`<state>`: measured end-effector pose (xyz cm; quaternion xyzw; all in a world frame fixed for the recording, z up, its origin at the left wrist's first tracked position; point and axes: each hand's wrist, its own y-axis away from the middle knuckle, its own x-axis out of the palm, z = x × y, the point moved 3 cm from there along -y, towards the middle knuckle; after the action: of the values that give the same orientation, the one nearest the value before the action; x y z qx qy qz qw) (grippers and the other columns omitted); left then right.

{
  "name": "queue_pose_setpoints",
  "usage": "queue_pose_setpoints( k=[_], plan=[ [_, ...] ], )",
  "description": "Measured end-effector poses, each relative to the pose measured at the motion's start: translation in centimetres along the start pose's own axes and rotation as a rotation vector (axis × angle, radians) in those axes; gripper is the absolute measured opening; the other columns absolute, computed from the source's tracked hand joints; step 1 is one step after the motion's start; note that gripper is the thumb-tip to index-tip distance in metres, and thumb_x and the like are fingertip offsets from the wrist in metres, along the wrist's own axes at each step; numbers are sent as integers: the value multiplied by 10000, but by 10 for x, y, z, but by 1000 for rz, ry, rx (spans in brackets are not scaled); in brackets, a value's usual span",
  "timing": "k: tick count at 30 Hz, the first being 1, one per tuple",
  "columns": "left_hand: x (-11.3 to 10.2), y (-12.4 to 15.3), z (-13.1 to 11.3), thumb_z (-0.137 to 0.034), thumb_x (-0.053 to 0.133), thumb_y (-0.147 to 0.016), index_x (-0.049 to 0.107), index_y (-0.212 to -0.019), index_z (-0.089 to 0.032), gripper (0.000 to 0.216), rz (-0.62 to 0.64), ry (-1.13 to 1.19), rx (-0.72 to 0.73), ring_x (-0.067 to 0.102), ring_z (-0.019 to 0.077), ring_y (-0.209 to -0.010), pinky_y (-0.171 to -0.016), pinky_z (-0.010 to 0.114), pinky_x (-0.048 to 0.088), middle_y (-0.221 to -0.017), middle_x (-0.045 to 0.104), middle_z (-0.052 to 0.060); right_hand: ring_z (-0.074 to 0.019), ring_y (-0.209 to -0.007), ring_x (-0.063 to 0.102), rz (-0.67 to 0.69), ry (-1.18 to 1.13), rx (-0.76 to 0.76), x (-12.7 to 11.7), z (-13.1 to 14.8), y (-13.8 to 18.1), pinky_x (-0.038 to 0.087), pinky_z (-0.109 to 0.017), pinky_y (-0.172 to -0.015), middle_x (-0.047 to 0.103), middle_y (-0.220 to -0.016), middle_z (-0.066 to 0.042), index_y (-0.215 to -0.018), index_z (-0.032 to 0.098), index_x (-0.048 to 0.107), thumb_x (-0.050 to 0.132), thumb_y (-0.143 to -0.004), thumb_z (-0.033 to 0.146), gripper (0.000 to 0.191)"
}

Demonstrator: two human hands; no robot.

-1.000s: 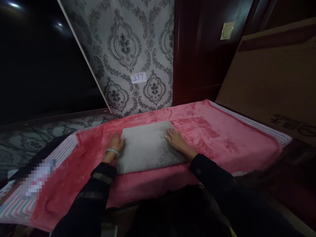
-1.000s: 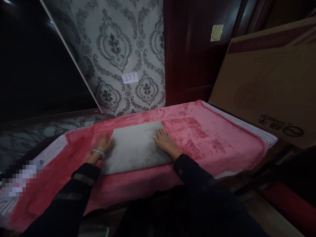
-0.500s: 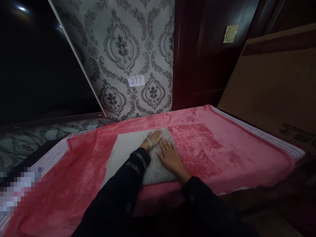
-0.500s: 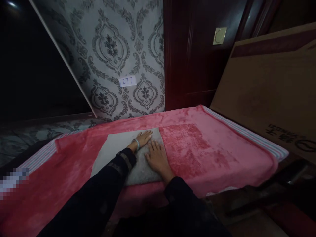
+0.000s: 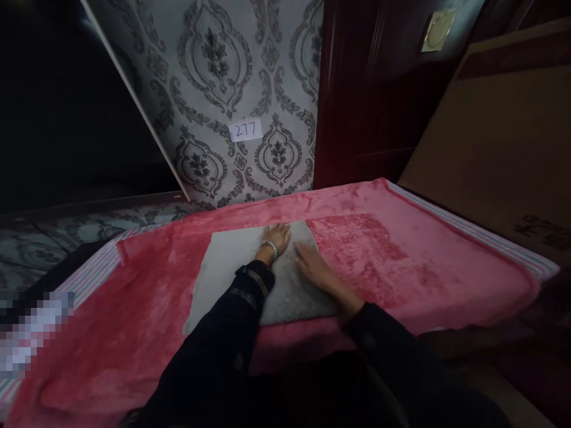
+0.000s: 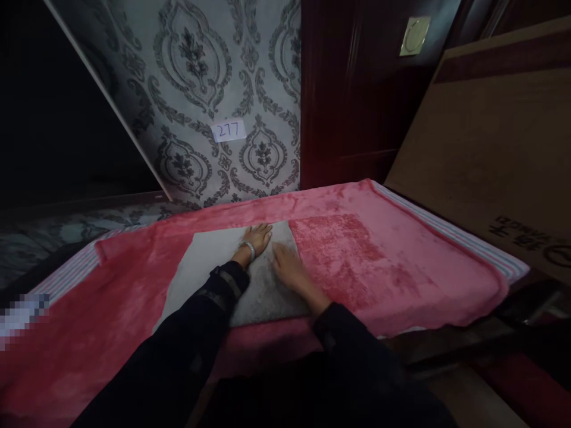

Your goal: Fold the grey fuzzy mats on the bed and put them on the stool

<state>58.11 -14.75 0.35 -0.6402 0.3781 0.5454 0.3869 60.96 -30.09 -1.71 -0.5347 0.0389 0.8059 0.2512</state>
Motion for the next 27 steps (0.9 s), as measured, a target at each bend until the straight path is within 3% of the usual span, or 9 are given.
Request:
queue_pose_setpoints(
  k=[2,5,10,15,17,20,24,27],
  plan=[
    [-1,1,-1,-346,244,-1019,435,-1508,-225,539,1,-2,-3,314,241,-1497,-1230,523,194,-1603,395,77,-229,-1426,400,-76,-30,9,-16,-7,-21,315,-372,-1191,464,-1535,-87,-1525,131,445,380,-951,212,583],
    [-2,2,-2,-335,260,-1014,427,-1512,-235,535,5,-2,-7,312,225,-1496,-1231,505,202,-1606,394,56,-255,-1458,343,-180,42,35,-25,-13,-48,288,-428,-1202,453,-1545,-73,-1515,141,461,393,-909,160,610],
    [-2,7,-3,-296,301,-981,447,-1498,-229,542,-10,-13,-74,343,237,-1476,-1219,527,230,-1583,430,68,-288,-1454,342,-128,183,116,6,-23,-51,296,-476,-1176,444,-1549,-98,-1490,119,480,343,-982,221,536],
    [0,8,2,-426,281,-996,422,-1516,-252,566,10,-12,-125,309,241,-1493,-1226,530,208,-1607,391,62,-297,-1438,365,-114,219,132,19,-31,-46,306,-472,-1167,418,-1566,-95,-1502,122,467,318,-1002,239,534],
    [-2,12,18,-504,297,-992,408,-1524,-284,586,46,-5,-146,286,245,-1506,-1227,532,204,-1621,365,48,-302,-1429,376,-113,219,131,19,-32,-47,313,-466,-1164,419,-1566,-90,-1502,124,468,309,-1006,246,536],
    [-11,30,61,-545,321,-991,373,-1540,-292,607,90,4,-222,254,244,-1520,-1234,528,178,-1636,332,40,-309,-1418,390,-125,217,135,20,-34,-48,329,-469,-1153,421,-1566,-83,-1501,135,473,303,-1006,261,538],
    [-27,69,127,-472,273,-1029,356,-1546,-216,583,60,-8,-358,223,287,-1526,-1221,574,160,-1650,285,87,-302,-1406,407,-151,214,119,23,-37,-49,343,-479,-1142,440,-1553,-87,-1494,153,482,310,-999,269,537],
    [-33,95,154,-421,244,-1045,337,-1550,-186,565,52,-6,-427,221,322,-1522,-1183,628,224,-1654,263,109,-304,-1410,401,-134,204,123,22,-36,-49,344,-492,-1141,435,-1556,-90,-1492,155,485,302,-995,266,541]
  ],
)
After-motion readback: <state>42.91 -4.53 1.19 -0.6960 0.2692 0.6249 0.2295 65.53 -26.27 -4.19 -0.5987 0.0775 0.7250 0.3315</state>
